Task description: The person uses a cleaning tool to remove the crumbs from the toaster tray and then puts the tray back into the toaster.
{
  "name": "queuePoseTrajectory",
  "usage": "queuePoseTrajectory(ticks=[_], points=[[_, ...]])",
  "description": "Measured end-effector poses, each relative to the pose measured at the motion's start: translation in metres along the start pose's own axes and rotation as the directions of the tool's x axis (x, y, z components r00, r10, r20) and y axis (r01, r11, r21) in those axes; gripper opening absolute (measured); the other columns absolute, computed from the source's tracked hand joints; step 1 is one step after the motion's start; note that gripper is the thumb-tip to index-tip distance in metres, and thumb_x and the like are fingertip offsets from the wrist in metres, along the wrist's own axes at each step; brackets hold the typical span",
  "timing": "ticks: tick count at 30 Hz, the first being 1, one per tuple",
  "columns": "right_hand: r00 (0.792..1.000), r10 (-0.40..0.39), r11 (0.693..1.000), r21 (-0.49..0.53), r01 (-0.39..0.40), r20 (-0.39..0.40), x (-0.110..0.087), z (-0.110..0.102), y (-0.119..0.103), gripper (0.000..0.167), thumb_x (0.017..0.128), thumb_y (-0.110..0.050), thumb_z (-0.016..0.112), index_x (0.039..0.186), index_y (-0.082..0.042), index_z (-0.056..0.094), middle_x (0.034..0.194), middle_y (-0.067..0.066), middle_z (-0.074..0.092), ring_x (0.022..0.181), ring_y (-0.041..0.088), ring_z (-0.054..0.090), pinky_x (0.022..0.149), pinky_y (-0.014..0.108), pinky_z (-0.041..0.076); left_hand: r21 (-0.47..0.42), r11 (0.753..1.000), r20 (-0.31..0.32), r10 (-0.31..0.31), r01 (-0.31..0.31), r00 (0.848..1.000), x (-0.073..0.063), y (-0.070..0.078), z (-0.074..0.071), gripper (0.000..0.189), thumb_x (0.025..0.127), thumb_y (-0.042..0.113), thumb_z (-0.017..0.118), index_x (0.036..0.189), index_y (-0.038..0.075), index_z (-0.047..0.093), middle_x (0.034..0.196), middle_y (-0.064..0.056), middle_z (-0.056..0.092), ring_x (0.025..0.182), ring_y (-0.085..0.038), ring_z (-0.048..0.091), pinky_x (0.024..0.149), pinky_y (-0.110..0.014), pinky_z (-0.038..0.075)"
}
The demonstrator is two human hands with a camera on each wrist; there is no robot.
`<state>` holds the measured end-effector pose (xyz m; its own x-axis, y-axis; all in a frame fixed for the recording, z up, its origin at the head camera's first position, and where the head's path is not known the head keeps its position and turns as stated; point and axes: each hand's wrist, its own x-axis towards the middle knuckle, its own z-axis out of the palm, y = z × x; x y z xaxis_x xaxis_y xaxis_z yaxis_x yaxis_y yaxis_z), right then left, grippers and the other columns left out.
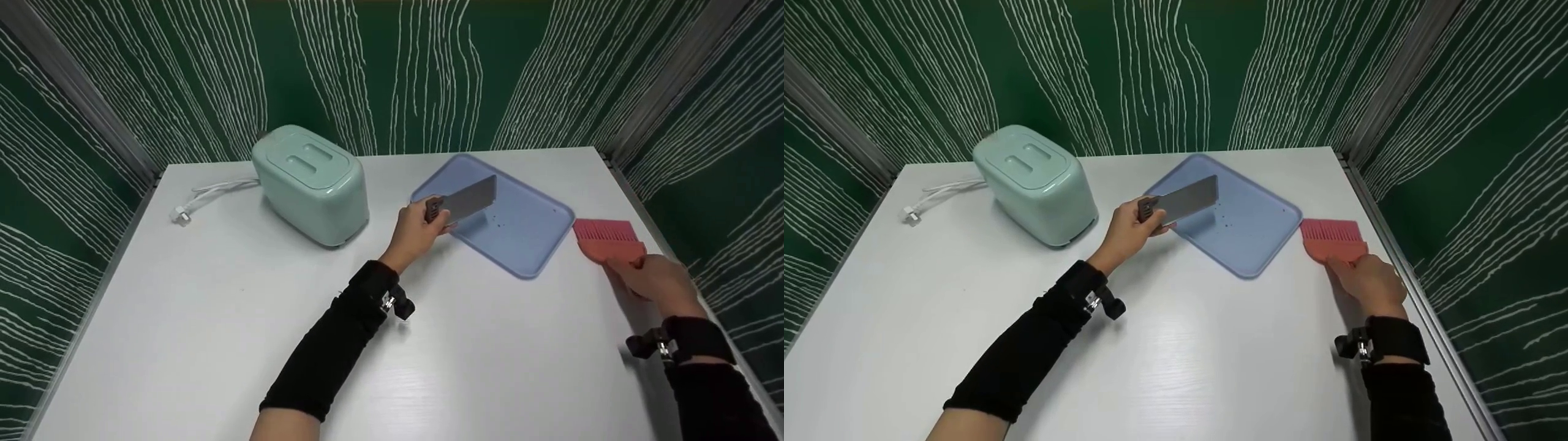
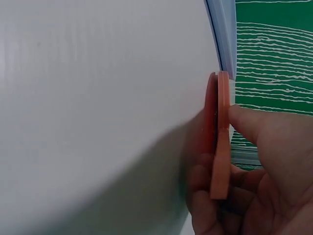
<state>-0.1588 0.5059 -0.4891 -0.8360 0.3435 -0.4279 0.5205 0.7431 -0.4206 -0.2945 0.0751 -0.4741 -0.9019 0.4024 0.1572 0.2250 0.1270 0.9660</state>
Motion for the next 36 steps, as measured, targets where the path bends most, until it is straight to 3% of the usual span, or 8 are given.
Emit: queuePoseTrajectory(ticks=[9,14,19,24,28,30,36], points=[[0.998,-0.052,0.998,0.024,0.052,-0.018,-0.001,0.005,0.001,0.07,0.103,-0.068,0.053,0.102,0.002,0.058,0.073,0.007,0.052,0.072,0.026,0.05,0.058,0.036,0.038,0.1,0.995,-0.006,0.022,-0.021,1.0,-0.001,-0.001,-0.001,0.026,0.109,0.014,0.063,0.132,0.004,0.07,0.087,-0.009,0.066,0.094,-0.023,0.081,0.081,-0.021,0.063],[0.998,-0.042,0.999,0.03,0.043,-0.039,-0.002,0.007,-0.002,0.069,0.103,-0.067,0.053,0.099,0.002,0.058,0.07,0.006,0.051,0.07,0.026,0.049,0.057,0.036,0.038,0.053,0.999,-0.007,0.013,-0.013,1.0,-0.002,-0.001,-0.001,0.031,0.109,0.012,0.063,0.139,0.003,0.067,0.096,-0.013,0.069,0.099,-0.028,0.081,0.083,-0.022,0.064],[0.997,-0.026,0.999,0.044,0.029,-0.067,-0.008,0.009,-0.011,0.068,0.104,-0.065,0.053,0.106,0.003,0.059,0.071,0.008,0.052,0.073,0.028,0.051,0.058,0.036,0.039,0.013,1.0,-0.014,0.007,-0.007,1.0,-0.003,-0.002,0.001,0.036,0.109,0.01,0.062,0.144,0.002,0.065,0.111,-0.019,0.074,0.098,-0.024,0.081,0.083,-0.022,0.064],[0.999,-0.029,0.999,0.038,0.03,-0.027,-0.014,0.009,-0.031,0.066,0.105,-0.065,0.051,0.103,0.0,0.06,0.07,0.008,0.063,0.072,0.027,0.055,0.059,0.037,0.039,-0.013,1.0,-0.042,0.008,-0.009,0.999,-0.003,-0.003,0.004,0.034,0.109,0.011,0.064,0.141,0.003,0.067,0.106,-0.018,0.075,0.094,-0.022,0.082,0.083,-0.023,0.065],[0.996,-0.084,0.995,0.06,0.084,-0.014,-0.02,0.012,-0.052,0.071,0.104,-0.069,0.051,0.11,0.001,0.057,0.066,0.009,0.063,0.061,0.025,0.059,0.054,0.037,0.042,-0.112,0.993,-0.069,-0.034,0.026,0.997,-0.004,-0.002,0.008,0.029,0.108,0.01,0.064,0.135,0.001,0.068,0.101,-0.017,0.073,0.095,-0.026,0.081,0.085,-0.025,0.065],[0.993,-0.11,0.99,0.083,0.113,-0.037,-0.023,0.016,-0.063,0.074,0.103,-0.072,0.052,0.119,0.0,0.055,0.072,0.01,0.062,0.057,0.024,0.057,0.05,0.037,0.044,-0.187,0.981,-0.085,-0.074,0.057,0.994,-0.003,-0.001,0.01,0.026,0.108,0.009,0.065,0.132,0.0,0.068,0.103,-0.017,0.072,0.096,-0.026,0.081,0.087,-0.027,0.065],[0.96,-0.243,0.966,0.054,0.252,-0.136,-0.025,0.033,-0.096,0.072,0.105,-0.066,0.054,0.123,0.003,0.059,0.102,0.019,0.067,0.078,0.026,0.06,0.065,0.038,0.048,-0.322,0.935,-0.135,-0.199,0.147,0.971,-0.001,-0.002,0.021,0.039,0.107,0.011,0.067,0.143,-0.002,0.062,0.109,-0.013,0.074,0.092,-0.016,0.077,0.088,-0.028,0.065]])
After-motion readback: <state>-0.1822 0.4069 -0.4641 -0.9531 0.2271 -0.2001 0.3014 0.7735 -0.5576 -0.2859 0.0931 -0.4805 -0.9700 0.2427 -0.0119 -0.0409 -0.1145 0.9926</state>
